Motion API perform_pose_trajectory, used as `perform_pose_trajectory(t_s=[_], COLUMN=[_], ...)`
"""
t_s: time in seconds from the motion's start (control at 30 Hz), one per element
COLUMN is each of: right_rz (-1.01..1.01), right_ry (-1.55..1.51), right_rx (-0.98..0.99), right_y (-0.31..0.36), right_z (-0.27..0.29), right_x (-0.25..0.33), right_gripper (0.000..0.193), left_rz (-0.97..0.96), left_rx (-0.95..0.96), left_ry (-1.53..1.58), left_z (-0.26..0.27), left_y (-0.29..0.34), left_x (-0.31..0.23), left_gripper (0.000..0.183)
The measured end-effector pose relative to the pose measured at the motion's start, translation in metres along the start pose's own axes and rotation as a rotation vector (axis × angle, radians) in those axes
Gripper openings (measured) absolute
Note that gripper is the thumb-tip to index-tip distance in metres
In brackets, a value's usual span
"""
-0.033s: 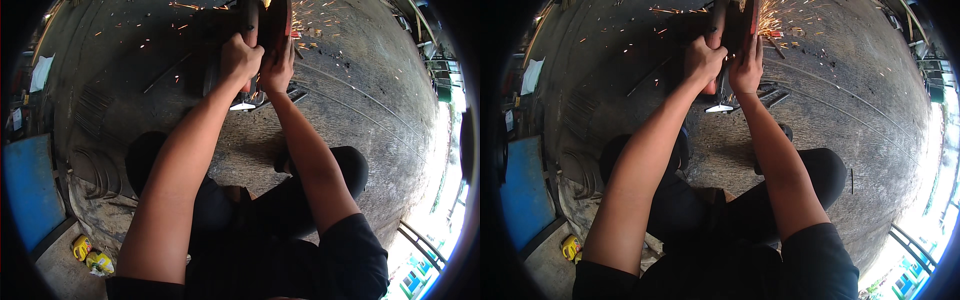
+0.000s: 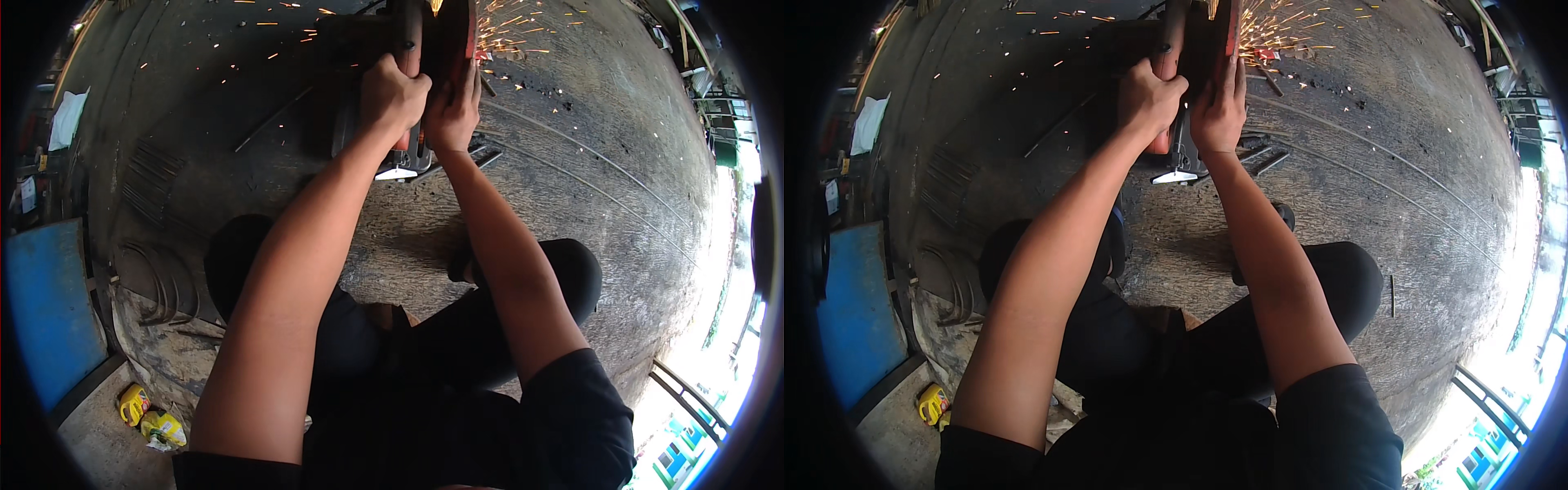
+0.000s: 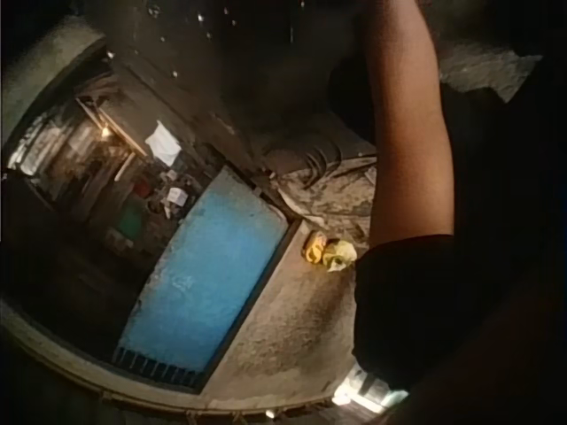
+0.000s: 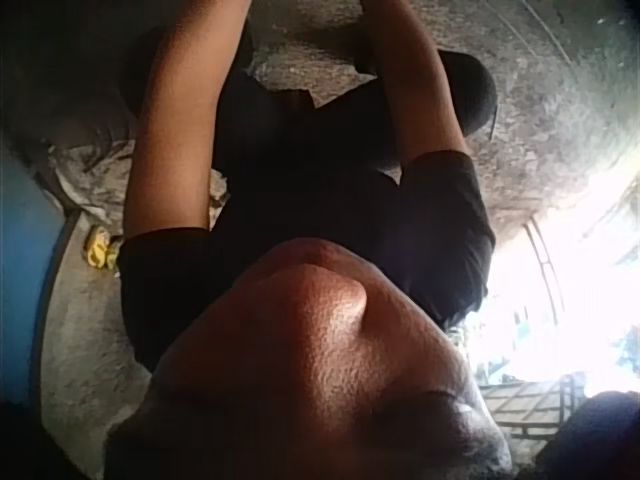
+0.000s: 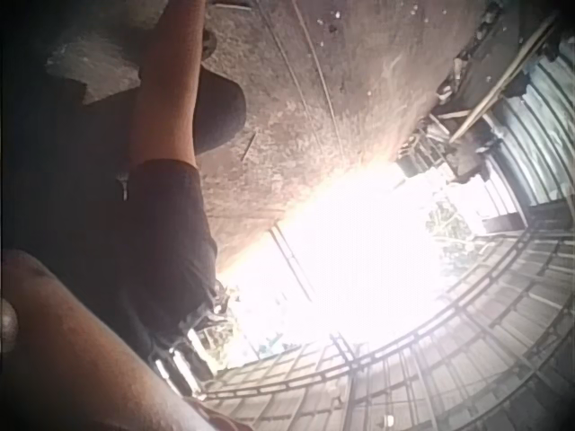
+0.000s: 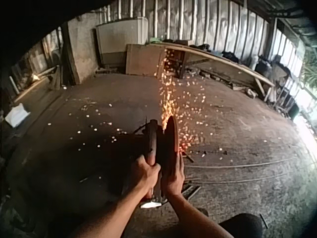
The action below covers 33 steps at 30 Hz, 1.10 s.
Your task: Cutting metal pipes into shorter lengths using a chop saw.
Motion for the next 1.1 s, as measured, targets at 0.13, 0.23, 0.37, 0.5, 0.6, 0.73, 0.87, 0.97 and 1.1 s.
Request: perform_pose_trajectory(t_s=[0.13,0.23,0.37,0.5,0.6,0.73,0.87,0.97,1.1], right_rz=[0.002,-0.008,0.003,-0.016,-0.011,-0.009,-0.009,-0.021,-0.039], right_ry=[0.009,-0.006,0.005,-0.004,-0.013,0.006,0.019,0.003,0.003], right_rx=[-0.013,-0.014,-0.012,-0.003,-0.003,-0.001,-0.004,0.006,0.014], right_y=[0.0012,0.0016,0.0004,0.0017,0.0017,0.0024,0.0023,0.0034,0.0029], right_z=[0.0011,0.0006,0.0013,0.0003,0.001,0.0008,0.0005,-0.0003,0.0005], right_x=[0.0003,0.0011,0.0005,0.0007,0.0008,0.0001,-0.0022,-0.002,-0.0018], right_gripper=[0.055,0.055,0.055,0.056,0.056,0.056,0.056,0.056,0.056], left_rz=[0.001,0.005,0.007,-0.012,-0.028,-0.021,0.01,-0.01,-0.012], left_rx=[0.006,0.004,0.006,-0.01,-0.025,-0.022,0.002,-0.008,-0.006], left_ry=[-0.004,-0.001,0.01,-0.001,0.013,0.022,0.037,0.021,0.041], left_z=[-0.0007,0.0008,-0.0006,0.0013,0.0023,0.0016,0.0006,0.0019,0.0005], left_y=[-0.0001,0.0007,0.0005,0.0012,0.0011,0.0012,0.0018,0.0014,0.0021], left_x=[0.0,0.0001,-0.0007,-0.0009,-0.0016,-0.0008,-0.0012,-0.0004,-0.0001], left_gripper=[0.04,0.04,0.039,0.039,0.039,0.039,0.039,0.039,0.04])
Point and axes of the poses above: each hand's wrist, its own y-axis away from the middle knuckle, its own z-axis out of the back of the hand, x = y × z, the point moved 7 cm from there along -y, towards the middle knuckle, and after that the axes turned 14 degrees about -z, right-handed, at the moved point
